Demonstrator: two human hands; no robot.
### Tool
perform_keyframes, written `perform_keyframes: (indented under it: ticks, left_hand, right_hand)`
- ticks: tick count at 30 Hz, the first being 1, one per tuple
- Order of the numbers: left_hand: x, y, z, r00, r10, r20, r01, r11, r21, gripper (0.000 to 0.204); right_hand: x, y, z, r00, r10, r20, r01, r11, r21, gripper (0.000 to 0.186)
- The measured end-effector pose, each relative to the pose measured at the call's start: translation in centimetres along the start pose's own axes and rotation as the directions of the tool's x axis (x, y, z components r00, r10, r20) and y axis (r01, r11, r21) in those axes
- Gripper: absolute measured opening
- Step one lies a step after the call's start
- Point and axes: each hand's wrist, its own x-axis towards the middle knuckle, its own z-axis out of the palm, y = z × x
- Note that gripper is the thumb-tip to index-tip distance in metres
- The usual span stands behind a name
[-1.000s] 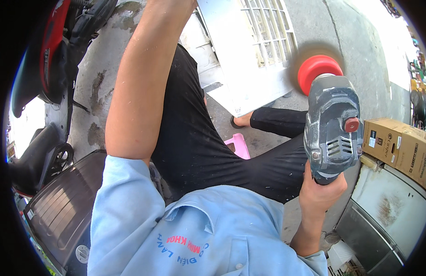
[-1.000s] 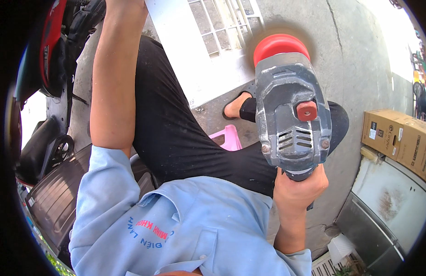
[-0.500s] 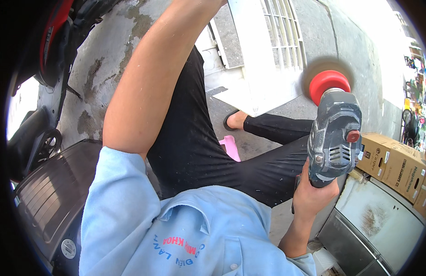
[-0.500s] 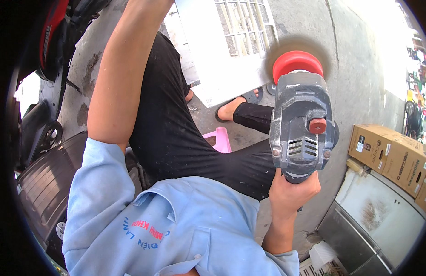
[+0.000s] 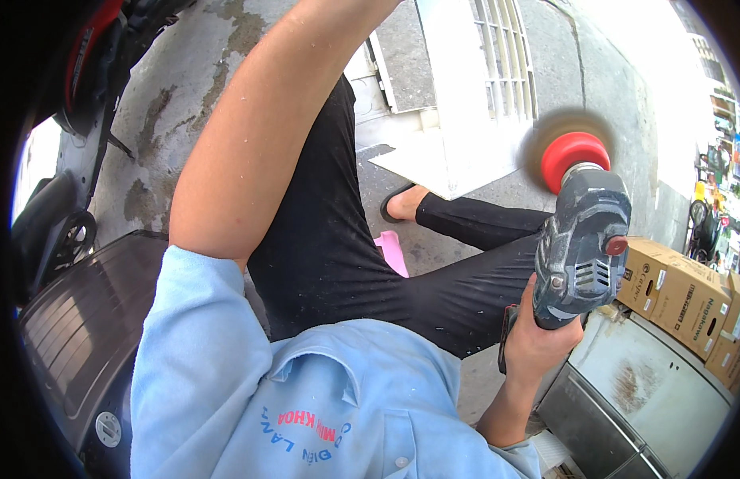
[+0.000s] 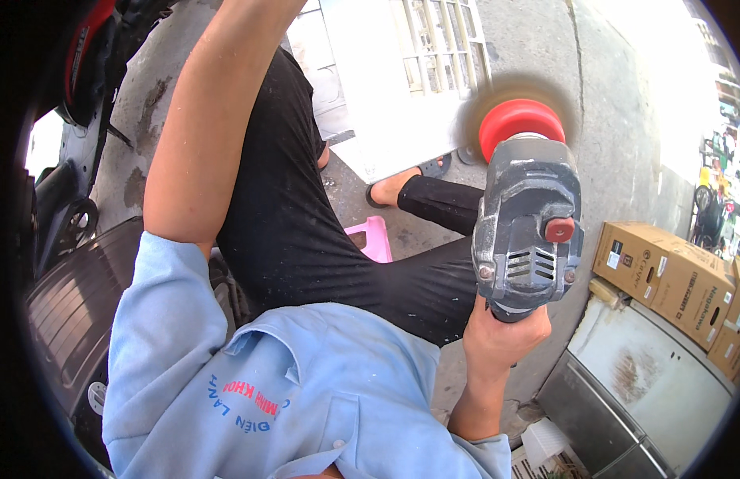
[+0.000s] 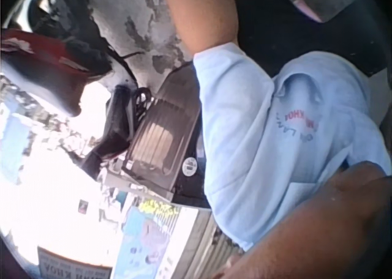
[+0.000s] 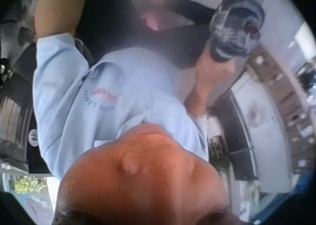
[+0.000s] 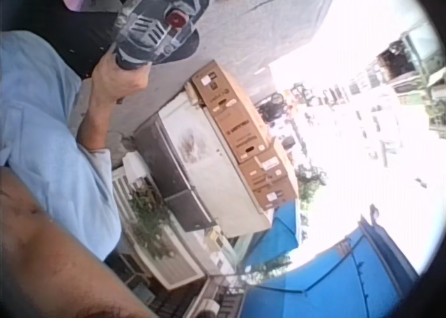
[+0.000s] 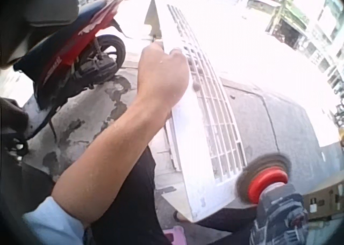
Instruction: The person uses a power sander with a red pad to smooth a white plastic grille, then switches to a small metal blade to scrape and remove residue from the grille's edges and corners. The person rotates the grille to access different areas while working on a small pink stool outdoors.
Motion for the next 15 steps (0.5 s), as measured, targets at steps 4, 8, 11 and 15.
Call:
perform_keyframes:
  ticks: [4,8,11,15]
  left_hand:
    - [0.4,-1.8,-0.5,0.987,0.153,0.043,-0.150,0.986,-0.071,0.020]
    - [0.4,-1.7,-0.9,0.986,0.155,0.065,-0.153,0.988,-0.028,0.019]
    - [-0.1,-1.8,-0.7,0.988,0.151,0.043,-0.149,0.988,-0.046,0.018]
    - [-0.1,-2.5,0.0,0.985,0.164,0.063,-0.156,0.982,-0.106,0.017]
  right_hand:
    - [-0.6,-0.1,0.1,0.999,-0.033,0.038,0.029,0.996,0.090,0.016]
    - [0.0,-0.3,0.7,0.999,0.031,0.005,-0.031,0.998,0.047,0.017]
    - [0.2,-0.7,0.4,0.998,0.046,0.043,-0.047,0.998,0.034,0.018]
    - [-0.6,-1.7,0.5,0.998,-0.052,0.023,0.046,0.977,0.210,0.024]
